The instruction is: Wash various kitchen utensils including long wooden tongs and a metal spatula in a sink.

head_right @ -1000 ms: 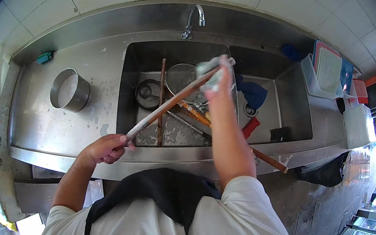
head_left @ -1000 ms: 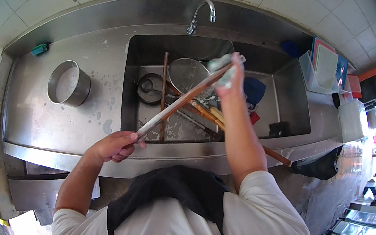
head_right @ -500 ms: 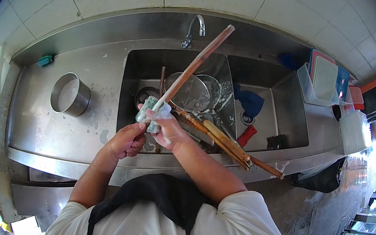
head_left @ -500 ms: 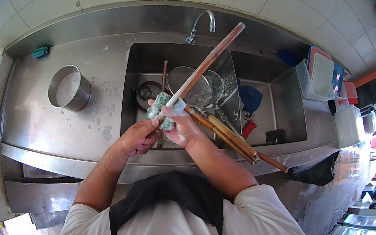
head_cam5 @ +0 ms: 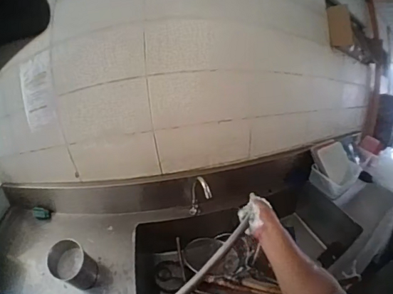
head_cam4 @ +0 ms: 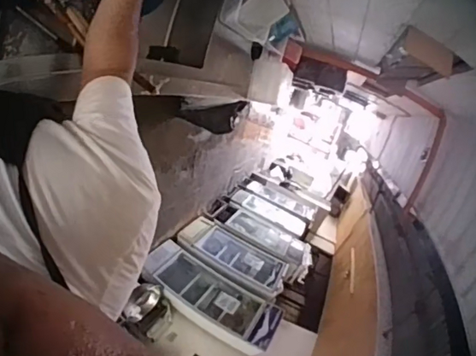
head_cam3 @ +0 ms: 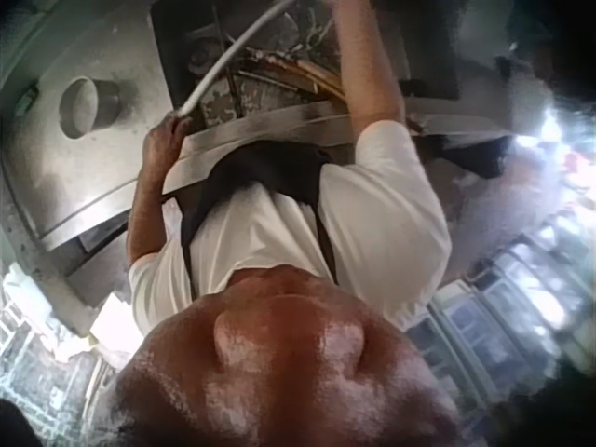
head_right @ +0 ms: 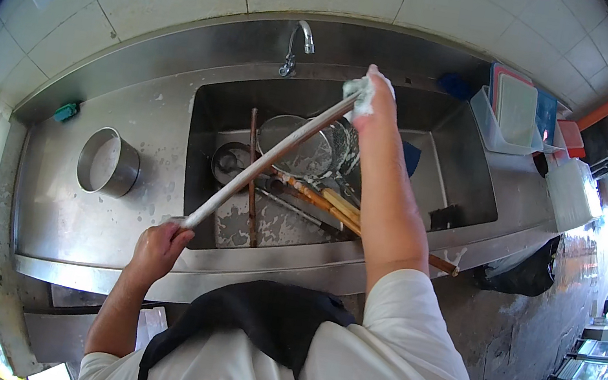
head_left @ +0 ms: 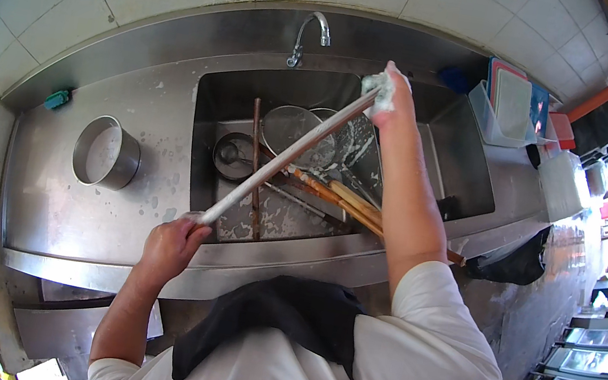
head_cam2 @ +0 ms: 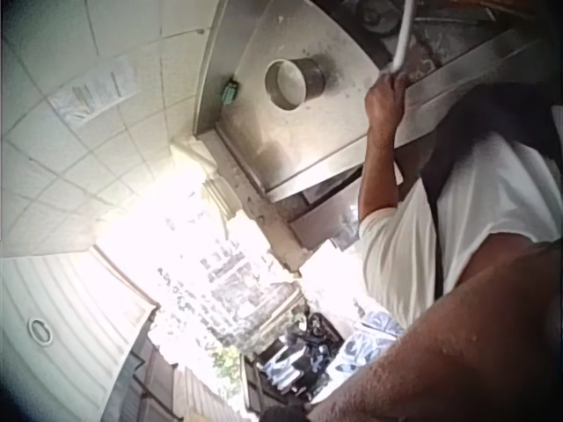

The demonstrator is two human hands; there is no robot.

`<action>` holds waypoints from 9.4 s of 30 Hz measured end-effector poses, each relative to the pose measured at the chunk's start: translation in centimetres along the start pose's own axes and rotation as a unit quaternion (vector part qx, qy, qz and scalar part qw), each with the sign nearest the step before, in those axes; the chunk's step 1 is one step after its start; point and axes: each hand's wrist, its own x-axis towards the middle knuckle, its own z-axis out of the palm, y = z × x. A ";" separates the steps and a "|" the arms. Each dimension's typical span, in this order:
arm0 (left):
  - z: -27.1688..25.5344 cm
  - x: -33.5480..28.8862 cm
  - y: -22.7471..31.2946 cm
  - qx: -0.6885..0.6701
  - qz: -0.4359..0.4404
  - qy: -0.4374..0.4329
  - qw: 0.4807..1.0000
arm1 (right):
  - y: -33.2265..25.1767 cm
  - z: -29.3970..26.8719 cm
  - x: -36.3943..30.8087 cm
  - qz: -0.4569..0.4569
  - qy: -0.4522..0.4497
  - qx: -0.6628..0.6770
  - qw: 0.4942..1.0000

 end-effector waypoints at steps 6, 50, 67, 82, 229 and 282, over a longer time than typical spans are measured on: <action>-0.2 0.0 -1.2 0.014 -0.063 -0.033 0.997 | 4.3 0.0 -3.7 -0.070 0.117 -0.014 0.990; -8.1 14.5 6.7 -0.715 0.252 0.023 0.652 | 14.6 7.2 -15.9 -0.017 -0.376 -0.535 0.757; 1.2 14.7 7.4 -0.556 0.105 0.121 0.816 | 15.4 1.9 -17.1 -0.013 -0.389 -0.605 0.695; 3.5 7.4 6.6 -0.081 -0.038 -0.063 0.994 | 10.6 4.5 -8.5 0.042 0.021 -0.064 0.997; 14.1 39.5 10.7 -0.749 -0.071 0.127 0.646 | 7.3 -1.8 6.4 -0.173 -0.120 -0.797 0.566; 6.9 41.2 7.7 -0.667 0.011 0.261 0.698 | 10.3 2.5 12.5 0.144 -0.333 -0.754 0.548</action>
